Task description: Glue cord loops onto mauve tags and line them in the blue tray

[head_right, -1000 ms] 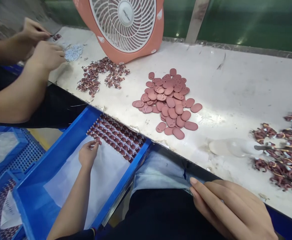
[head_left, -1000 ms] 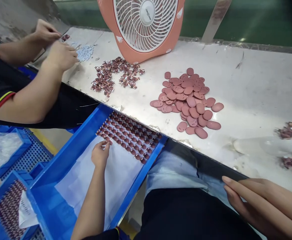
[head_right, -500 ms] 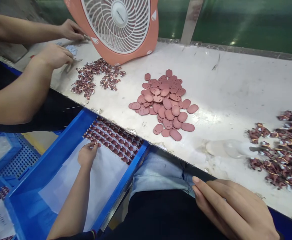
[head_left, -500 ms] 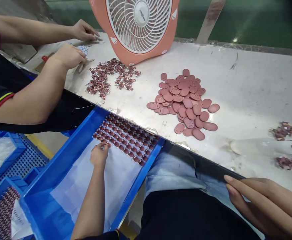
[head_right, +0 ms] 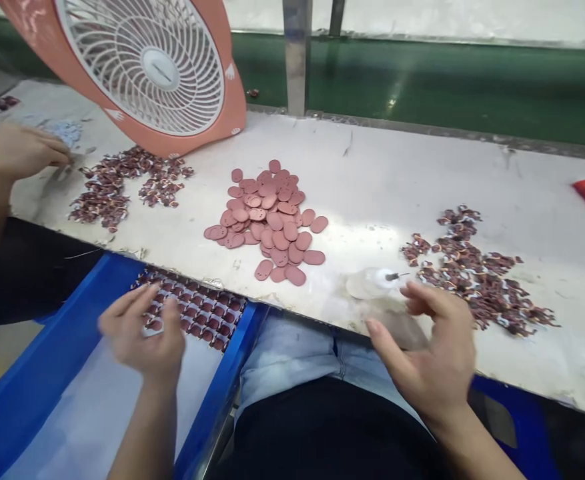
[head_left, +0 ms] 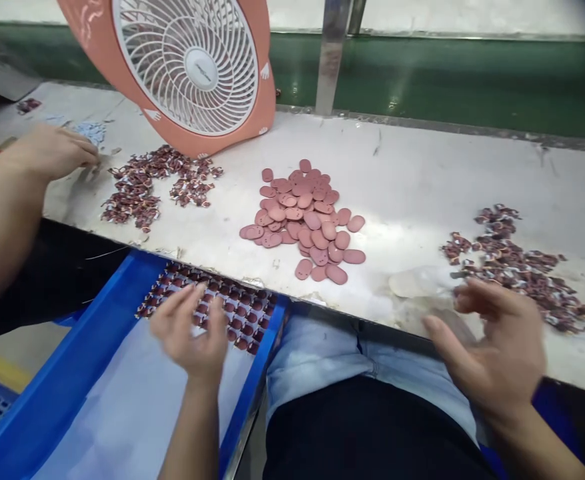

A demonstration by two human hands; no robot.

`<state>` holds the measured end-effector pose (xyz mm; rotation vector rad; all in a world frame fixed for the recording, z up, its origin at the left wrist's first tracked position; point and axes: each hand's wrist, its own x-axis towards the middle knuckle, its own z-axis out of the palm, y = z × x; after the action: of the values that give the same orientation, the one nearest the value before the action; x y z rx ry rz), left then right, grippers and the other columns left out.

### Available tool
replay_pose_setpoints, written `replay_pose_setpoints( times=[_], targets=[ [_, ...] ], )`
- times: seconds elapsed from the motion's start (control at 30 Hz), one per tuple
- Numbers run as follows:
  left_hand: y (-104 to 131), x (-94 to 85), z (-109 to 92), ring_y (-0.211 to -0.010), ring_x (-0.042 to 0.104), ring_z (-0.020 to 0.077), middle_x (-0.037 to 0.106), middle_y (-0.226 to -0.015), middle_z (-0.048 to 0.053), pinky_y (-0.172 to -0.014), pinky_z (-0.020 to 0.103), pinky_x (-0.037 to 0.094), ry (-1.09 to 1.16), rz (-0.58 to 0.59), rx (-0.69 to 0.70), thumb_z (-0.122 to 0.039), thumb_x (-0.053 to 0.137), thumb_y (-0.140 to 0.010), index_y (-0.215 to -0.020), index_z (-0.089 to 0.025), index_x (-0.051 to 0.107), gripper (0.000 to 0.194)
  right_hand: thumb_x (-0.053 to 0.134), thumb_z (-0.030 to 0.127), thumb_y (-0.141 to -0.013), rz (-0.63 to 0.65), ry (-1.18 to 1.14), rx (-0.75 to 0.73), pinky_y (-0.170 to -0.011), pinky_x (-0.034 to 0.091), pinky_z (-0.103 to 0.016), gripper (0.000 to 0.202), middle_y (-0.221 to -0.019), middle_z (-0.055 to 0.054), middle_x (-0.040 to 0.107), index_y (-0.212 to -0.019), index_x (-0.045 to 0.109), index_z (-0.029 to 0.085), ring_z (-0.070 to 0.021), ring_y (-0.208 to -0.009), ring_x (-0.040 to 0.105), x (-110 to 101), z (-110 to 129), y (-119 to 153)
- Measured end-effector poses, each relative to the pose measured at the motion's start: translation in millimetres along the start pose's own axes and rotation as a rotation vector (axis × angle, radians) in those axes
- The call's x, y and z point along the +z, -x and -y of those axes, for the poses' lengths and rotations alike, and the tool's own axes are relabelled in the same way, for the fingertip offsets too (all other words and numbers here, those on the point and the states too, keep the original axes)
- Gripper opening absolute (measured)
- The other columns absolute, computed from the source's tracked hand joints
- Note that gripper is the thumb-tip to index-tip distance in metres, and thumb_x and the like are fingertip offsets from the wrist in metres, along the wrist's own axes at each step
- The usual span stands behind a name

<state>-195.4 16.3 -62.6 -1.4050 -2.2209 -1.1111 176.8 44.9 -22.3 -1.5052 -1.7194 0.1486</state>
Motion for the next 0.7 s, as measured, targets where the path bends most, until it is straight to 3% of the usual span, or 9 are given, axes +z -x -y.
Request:
replay_pose_setpoints(
  times=[0.07,0.1,0.2,0.3,0.47,0.7],
  targets=[
    [-4,9.4,-50,-0.110,0.061,0.0282,0.069,-0.115,0.012,-0.100,0.046,0.045,0.198,0.144,0.360,-0.030,0.067,-0.087,-0.112,-0.022,0.072,0.027,0.070,0.052,-0.083,0.084,0.083,-0.018,-0.083,0.045,-0.049,0.061,-0.112,-0.015,0.060,-0.131,0.053,0.019,-0.0320,-0.094,0.058,7,4,-9],
    [-6,13.4,-71,-0.108,0.062,0.0264,0.070,-0.114,0.010,-0.099,0.045,0.044,0.228,0.205,0.401,-0.026,0.064,-0.090,-0.114,-0.023,0.072,0.025,0.065,0.055,-0.086,0.136,0.116,-0.034,-0.087,0.044,-0.050,0.061,-0.116,-0.016,0.060,-0.132,0.052,0.017,-0.0335,-0.100,0.057,11,6,-13],
    [-16,18.5,-112,-0.106,0.059,0.0279,0.069,-0.110,0.008,-0.095,0.046,0.043,0.146,0.360,0.291,-0.036,0.068,-0.089,-0.107,-0.025,0.075,0.023,0.056,0.055,-0.093,0.223,0.141,-0.072,-0.092,0.042,-0.050,0.050,-0.114,-0.014,0.063,-0.127,0.055,0.018,-0.0331,-0.105,0.055,16,8,-22],
    [-25,10.7,-128,-0.109,0.056,0.0299,0.068,-0.112,0.006,-0.094,0.047,0.040,0.038,0.500,0.230,-0.043,0.071,-0.086,-0.098,-0.029,0.077,0.020,0.060,0.048,-0.092,0.199,0.068,-0.061,-0.089,0.044,-0.045,0.038,-0.105,-0.010,0.066,-0.118,0.060,0.019,-0.0293,-0.099,0.058,16,7,-23],
    [-40,-6.3,-140,-0.109,0.056,0.0309,0.067,-0.109,0.004,-0.088,0.046,0.043,-0.089,0.761,0.235,-0.038,0.069,-0.087,-0.096,-0.030,0.075,0.014,0.065,0.036,-0.090,0.138,-0.157,0.018,-0.086,0.048,-0.038,0.033,-0.114,-0.008,0.068,-0.118,0.059,0.021,-0.0259,-0.102,0.063,10,11,-16],
    [-63,-7.5,-152,-0.104,0.060,0.0313,0.069,-0.104,0.006,-0.083,0.040,0.046,-0.215,0.989,0.252,-0.036,0.064,-0.085,-0.094,-0.025,0.068,0.015,0.056,0.035,-0.092,0.166,-0.593,0.090,-0.079,0.053,-0.040,0.029,-0.106,-0.009,0.061,-0.118,0.052,0.021,-0.0246,-0.094,0.063,9,12,1]
  ],
)
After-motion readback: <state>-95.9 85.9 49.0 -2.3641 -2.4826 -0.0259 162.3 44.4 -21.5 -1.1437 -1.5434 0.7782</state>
